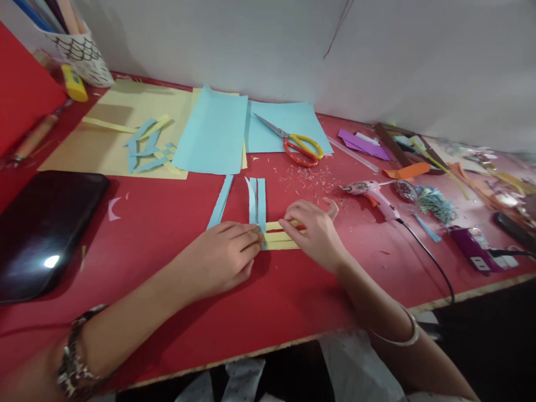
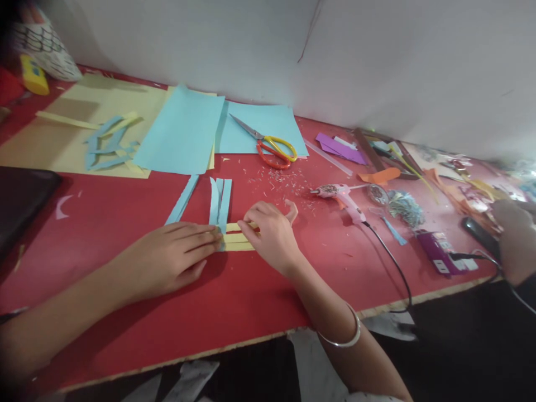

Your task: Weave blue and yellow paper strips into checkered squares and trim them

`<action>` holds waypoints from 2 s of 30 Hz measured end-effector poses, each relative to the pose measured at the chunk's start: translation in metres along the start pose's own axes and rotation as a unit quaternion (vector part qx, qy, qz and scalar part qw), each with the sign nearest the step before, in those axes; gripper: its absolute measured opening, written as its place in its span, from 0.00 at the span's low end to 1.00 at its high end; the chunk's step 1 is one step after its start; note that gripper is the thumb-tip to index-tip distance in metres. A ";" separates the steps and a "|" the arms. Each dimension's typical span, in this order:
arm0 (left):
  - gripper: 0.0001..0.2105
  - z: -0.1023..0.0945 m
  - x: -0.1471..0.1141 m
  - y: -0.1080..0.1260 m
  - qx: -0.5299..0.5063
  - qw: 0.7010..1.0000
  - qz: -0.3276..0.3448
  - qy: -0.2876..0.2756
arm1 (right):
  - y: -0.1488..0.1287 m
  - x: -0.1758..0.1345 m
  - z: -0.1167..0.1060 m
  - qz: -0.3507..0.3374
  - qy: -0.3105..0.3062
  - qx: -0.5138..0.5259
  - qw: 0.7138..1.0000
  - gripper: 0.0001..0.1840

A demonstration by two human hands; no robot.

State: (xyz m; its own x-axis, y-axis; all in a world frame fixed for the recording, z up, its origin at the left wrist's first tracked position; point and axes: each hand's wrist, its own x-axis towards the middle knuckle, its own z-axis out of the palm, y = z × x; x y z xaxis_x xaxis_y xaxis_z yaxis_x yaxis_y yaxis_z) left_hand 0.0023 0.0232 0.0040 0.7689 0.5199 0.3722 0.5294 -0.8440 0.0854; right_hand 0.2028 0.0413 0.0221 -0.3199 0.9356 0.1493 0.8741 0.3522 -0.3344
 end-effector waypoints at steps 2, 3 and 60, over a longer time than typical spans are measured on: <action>0.12 0.000 0.000 0.000 -0.001 1.000 0.005 0.002 | 0.000 0.000 0.001 0.007 -0.019 -0.009 1.000 0.12; 0.13 0.000 0.000 -0.001 -0.001 1.000 0.006 0.004 | 0.001 0.001 0.001 0.012 -0.030 -0.014 0.999 0.12; 0.12 0.005 -0.002 -0.003 0.031 0.999 0.027 0.036 | -0.008 0.031 -0.005 -0.030 -0.230 0.010 0.973 0.15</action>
State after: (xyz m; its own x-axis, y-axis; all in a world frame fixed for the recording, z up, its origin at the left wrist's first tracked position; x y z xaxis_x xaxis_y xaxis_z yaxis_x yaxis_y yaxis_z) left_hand 0.0008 0.0252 -0.0015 0.7702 0.4619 0.4398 0.5115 -0.8592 0.0067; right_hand 0.1882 0.0676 0.0340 -0.5043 0.8234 -0.2604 0.8427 0.4033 -0.3566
